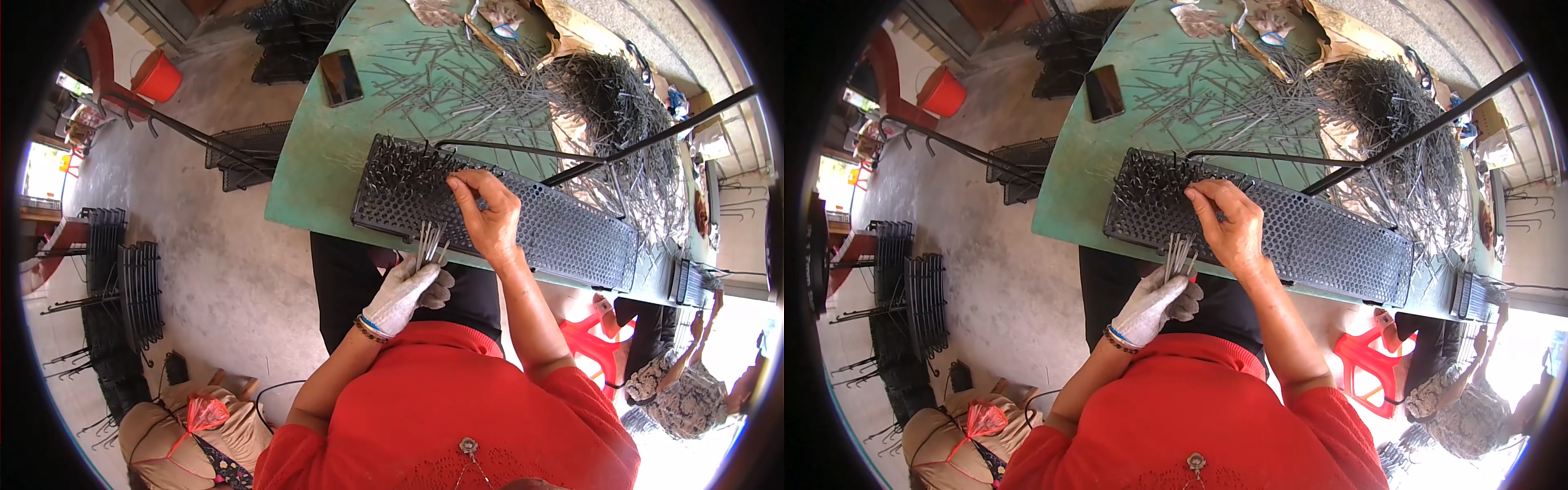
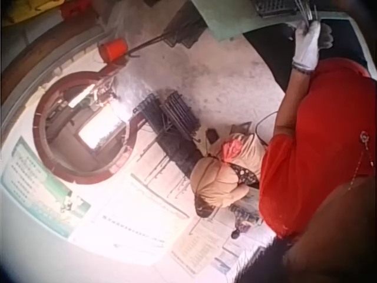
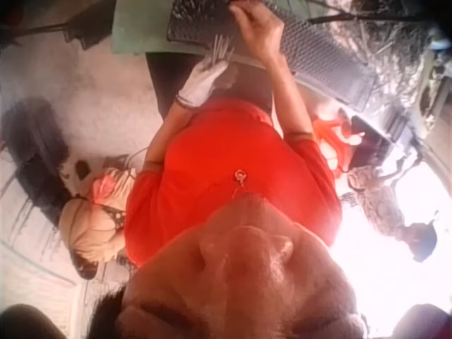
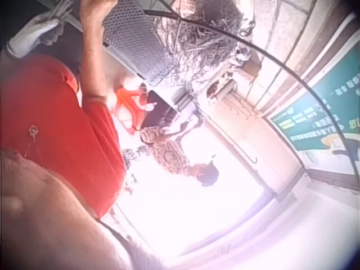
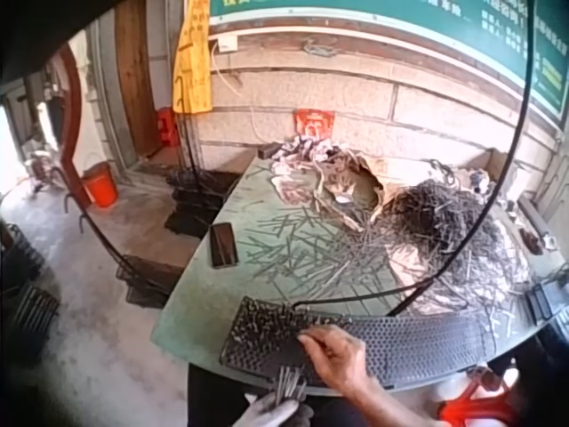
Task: Inserting small metal pins into a grid template as part of an assembly process.
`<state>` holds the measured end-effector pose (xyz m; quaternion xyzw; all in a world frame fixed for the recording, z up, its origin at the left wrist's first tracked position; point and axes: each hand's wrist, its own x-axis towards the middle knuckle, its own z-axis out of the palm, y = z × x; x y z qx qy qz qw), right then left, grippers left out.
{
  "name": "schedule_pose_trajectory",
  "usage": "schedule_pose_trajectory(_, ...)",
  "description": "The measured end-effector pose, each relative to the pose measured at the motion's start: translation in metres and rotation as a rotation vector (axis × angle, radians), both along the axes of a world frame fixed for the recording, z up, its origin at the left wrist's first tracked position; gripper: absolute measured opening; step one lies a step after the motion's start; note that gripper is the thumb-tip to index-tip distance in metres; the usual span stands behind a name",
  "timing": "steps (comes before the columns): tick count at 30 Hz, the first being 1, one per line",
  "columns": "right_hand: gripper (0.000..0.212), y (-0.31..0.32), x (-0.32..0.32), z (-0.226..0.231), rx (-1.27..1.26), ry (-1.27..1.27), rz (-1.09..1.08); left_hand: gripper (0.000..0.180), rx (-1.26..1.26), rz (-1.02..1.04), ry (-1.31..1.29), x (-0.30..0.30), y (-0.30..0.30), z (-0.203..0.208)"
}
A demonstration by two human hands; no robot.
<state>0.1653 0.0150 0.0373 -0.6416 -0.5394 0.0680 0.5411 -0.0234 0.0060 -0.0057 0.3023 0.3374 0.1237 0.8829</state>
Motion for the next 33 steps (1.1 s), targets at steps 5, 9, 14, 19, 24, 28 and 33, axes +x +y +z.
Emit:
schedule_pose_trajectory(5,0.010,-0.001,0.000,-0.005,-0.021,-0.040,0.014,0.025,0.003,0.000,-0.001,0.001,-0.001,-0.001)
schedule_pose_trajectory(9,0.010,0.000,0.000,-0.008,0.012,-0.204,-0.028,0.024,-0.005,0.005,-0.007,0.001,-0.001,0.000)
schedule_pose_trajectory(14,0.014,0.001,-0.005,-0.005,-0.003,-0.134,-0.017,0.024,-0.011,0.018,-0.022,0.000,-0.002,0.000)
schedule_pose_trajectory(19,0.017,-0.001,-0.005,-0.008,-0.034,-0.072,-0.017,0.024,-0.017,0.013,-0.019,0.000,-0.002,-0.001)
schedule_pose_trajectory(24,0.016,-0.003,-0.005,-0.010,-0.014,-0.151,-0.017,0.024,-0.009,0.007,-0.021,-0.001,-0.002,0.001)
schedule_pose_trajectory(28,0.016,-0.004,-0.005,-0.012,0.001,-0.195,-0.025,0.024,-0.014,0.006,-0.048,-0.001,-0.003,0.002)
schedule_pose_trajectory(33,0.015,-0.012,-0.010,-0.004,-0.055,-0.003,-0.034,0.023,0.013,0.044,-0.063,0.000,-0.003,0.008)
